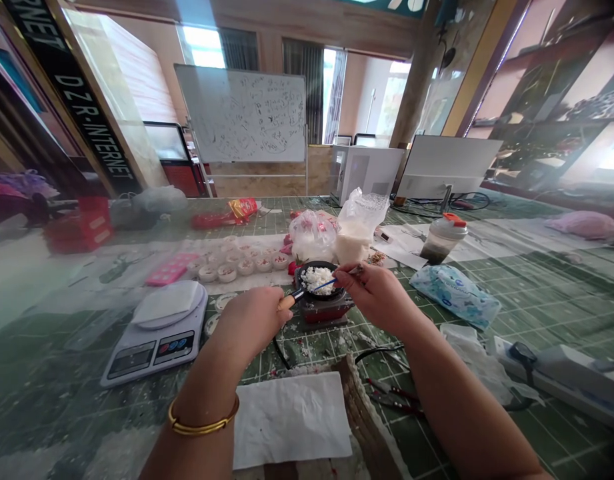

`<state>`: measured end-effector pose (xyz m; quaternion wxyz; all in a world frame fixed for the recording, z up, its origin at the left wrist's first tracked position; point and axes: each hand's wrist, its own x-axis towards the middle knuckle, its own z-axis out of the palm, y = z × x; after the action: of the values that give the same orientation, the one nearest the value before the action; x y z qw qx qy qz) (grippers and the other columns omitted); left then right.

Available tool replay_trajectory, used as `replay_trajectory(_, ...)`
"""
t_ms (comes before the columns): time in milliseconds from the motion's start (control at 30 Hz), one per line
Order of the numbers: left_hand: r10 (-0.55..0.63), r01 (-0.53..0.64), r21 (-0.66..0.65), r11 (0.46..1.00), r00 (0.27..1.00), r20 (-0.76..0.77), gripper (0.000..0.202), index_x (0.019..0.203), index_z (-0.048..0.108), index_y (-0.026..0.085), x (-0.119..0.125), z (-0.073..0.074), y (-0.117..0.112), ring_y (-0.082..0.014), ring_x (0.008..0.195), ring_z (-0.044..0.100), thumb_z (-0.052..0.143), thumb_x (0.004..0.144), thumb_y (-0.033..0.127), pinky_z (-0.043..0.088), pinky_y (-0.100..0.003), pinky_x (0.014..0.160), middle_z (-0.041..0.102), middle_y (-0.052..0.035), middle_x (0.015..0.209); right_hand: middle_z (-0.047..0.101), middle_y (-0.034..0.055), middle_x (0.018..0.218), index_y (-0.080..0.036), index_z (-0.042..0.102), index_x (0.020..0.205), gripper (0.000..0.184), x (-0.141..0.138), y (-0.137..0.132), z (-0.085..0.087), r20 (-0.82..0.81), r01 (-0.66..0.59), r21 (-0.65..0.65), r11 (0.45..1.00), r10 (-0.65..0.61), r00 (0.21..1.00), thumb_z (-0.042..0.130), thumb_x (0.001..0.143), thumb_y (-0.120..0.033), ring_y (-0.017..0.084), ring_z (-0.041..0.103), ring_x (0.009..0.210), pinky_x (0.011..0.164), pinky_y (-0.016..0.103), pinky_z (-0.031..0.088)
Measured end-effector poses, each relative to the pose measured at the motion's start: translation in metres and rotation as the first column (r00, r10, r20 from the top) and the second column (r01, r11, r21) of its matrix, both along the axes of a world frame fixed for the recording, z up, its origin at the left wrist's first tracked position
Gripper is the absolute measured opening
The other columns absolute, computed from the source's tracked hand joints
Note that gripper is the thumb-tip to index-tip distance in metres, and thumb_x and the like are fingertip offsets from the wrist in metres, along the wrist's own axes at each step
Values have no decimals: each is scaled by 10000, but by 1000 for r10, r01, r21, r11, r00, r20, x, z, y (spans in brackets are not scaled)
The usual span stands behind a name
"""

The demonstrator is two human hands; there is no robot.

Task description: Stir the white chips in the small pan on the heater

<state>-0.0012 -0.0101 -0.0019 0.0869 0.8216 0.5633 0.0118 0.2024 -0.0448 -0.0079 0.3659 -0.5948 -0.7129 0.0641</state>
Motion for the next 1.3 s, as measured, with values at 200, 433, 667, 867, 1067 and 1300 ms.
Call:
replay_trajectory(200,-5,5,-12,1000,1000,4,195,712,548,230,1,2,-1,-151,634,534,447,747,392,226,-239,489,617,-8,710,680,27,718,-195,602,864,278,12,4,1,-49,139,-7,990,-139,989,420,839,-404,157,601,652,582,248,399)
replay_trajectory(433,-13,13,-4,1000,1000,9,179,725,541,229,-1,2,-1,-156,639,534,458,749,386,232,-239,493,618,-12,721,678,26,718,-203,631,880,261,10,6,1,53,108,-27,994,-107,993,424,840,-356,167,601,661,588,255,398)
replay_trajectory(667,-19,19,0,1000,1000,-7,184,724,543,225,1,3,-1,-161,644,541,456,758,384,248,-244,498,618,-17,734,679,50,822,-190,624,915,276,10,5,1,77,165,53,985,-169,983,399,858,-340,181,605,768,655,261,402)
replay_trajectory(867,-40,40,1,999,999,-11,216,748,567,219,0,2,0,-179,679,565,453,769,401,301,-249,531,629,-34,751,669,53,842,-188,614,948,289,1,3,2,142,104,26,994,-107,984,371,872,-325,187,587,782,670,270,399)
replay_trajectory(1067,-25,25,4,1000,1000,-13,217,776,582,212,0,2,0,-185,723,582,478,763,402,337,-253,574,641,-46,782,646,74,840,-179,619,995,311,-2,3,-1,167,42,-46,998,-34,985,372,874,-325,182,579,785,686,268,406)
replay_trajectory(1300,-34,34,6,999,999,-15,203,761,582,220,0,1,0,-184,703,576,462,761,384,323,-251,557,642,-36,765,637,57,820,-188,611,989,314,-5,0,1,136,15,-22,1000,-12,991,357,881,-338,165,570,750,667,259,402)
